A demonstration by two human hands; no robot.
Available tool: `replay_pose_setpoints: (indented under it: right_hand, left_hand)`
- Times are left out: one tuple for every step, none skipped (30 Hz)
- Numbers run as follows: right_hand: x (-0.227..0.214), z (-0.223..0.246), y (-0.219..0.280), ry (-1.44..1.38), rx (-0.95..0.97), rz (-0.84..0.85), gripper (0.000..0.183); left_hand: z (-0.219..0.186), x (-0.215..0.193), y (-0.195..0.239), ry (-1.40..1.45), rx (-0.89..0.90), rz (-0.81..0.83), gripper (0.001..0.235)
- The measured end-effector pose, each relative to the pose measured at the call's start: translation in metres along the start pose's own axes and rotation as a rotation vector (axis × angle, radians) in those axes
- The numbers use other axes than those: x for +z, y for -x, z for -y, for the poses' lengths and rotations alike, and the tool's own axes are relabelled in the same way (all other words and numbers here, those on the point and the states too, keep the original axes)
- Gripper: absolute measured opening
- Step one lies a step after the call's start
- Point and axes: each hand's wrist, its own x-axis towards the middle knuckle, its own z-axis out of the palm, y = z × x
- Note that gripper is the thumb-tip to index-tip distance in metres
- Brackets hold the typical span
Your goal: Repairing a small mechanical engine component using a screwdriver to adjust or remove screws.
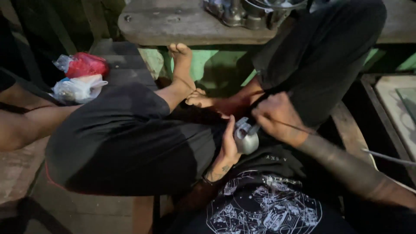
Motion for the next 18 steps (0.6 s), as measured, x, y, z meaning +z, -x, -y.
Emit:
replay_pose_setpoints:
  right_hand:
    - [0.002, 0.005, -0.002, 0.0, -0.011, 0.005, 0.016]
    - [0.009, 0.015, 0.002, -0.016, -0.149, -0.099, 0.016]
    - [0.016, 0.025, 0.006, -0.032, -0.286, -0.205, 0.017]
    - [0.011, 0.014, 0.005, -0.037, -0.295, -0.207, 0.017]
    - [0.006, 0.002, 0.004, -0.018, -0.201, -0.126, 0.022]
    - [0.0, -0.009, 0.003, 0.001, -0.107, -0.041, 0.029]
    - [-0.003, -0.011, 0.003, -0.004, -0.116, -0.037, 0.029]
    - [-0.006, -0.012, 0.003, 0.094, -0.099, -0.052, 0.036]
    - [-0.009, -0.013, 0.003, 0.192, -0.081, -0.067, 0.044]
    - [-0.003, -0.003, 0.004, 0.179, -0.091, -0.059, 0.044]
    - [0.003, 0.007, 0.004, 0.168, -0.232, -0.065, 0.044]
    - [0.01, 0.018, 0.005, 0.155, -0.367, -0.081, 0.045]
    - [0.014, 0.011, 0.007, 0.141, -0.37, -0.084, 0.045]
    - [0.016, 0.002, 0.007, 0.103, -0.35, -0.094, 0.046]
    - [0.019, -0.006, 0.007, 0.064, -0.33, -0.103, 0.048]
    - [0.013, -0.016, 0.011, 0.053, -0.343, -0.097, 0.048]
    - [0.008, -0.027, 0.014, 0.199, -0.178, -0.025, 0.041]
    - [0.005, -0.036, 0.019, 0.338, -0.006, 0.051, 0.035]
  left_hand:
    - [0.008, -0.013, -0.021, 0.008, 0.009, -0.001, 0.071]
    - [0.019, -0.033, -0.034, -0.005, -0.046, 0.039, 0.061]
    - [0.031, -0.054, -0.046, -0.017, -0.101, 0.079, 0.053]
    - [0.023, -0.042, -0.037, -0.017, -0.09, 0.076, 0.053]
    - [0.015, -0.03, -0.027, -0.052, -0.046, 0.044, 0.057]
    - [0.008, -0.018, -0.017, -0.083, -0.004, 0.01, 0.064]
    - [0.01, -0.016, -0.017, -0.079, 0.004, 0.005, 0.064]
    - [0.01, -0.016, -0.017, -0.119, 0.023, 0.026, 0.06]
    - [0.011, -0.015, -0.017, -0.16, 0.042, 0.047, 0.056]
    - [0.026, -0.037, -0.032, -0.154, 0.05, 0.033, 0.056]
    - [0.042, -0.058, -0.047, -0.456, 0.288, 0.146, 0.048]
    - [0.055, -0.082, -0.062, -0.77, 0.52, 0.26, 0.044]
    - [0.049, -0.071, -0.054, -0.777, 0.522, 0.248, 0.044]
    - [0.042, -0.058, -0.047, -0.524, 0.331, 0.127, 0.048]
    - [0.034, -0.045, -0.041, -0.267, 0.144, 0.01, 0.055]
    - [0.022, -0.03, -0.03, -0.26, 0.155, -0.001, 0.055]
    - [0.009, -0.016, -0.02, -0.167, 0.075, 0.022, 0.048]
    - [-0.002, -0.004, -0.007, -0.073, -0.01, 0.039, 0.041]
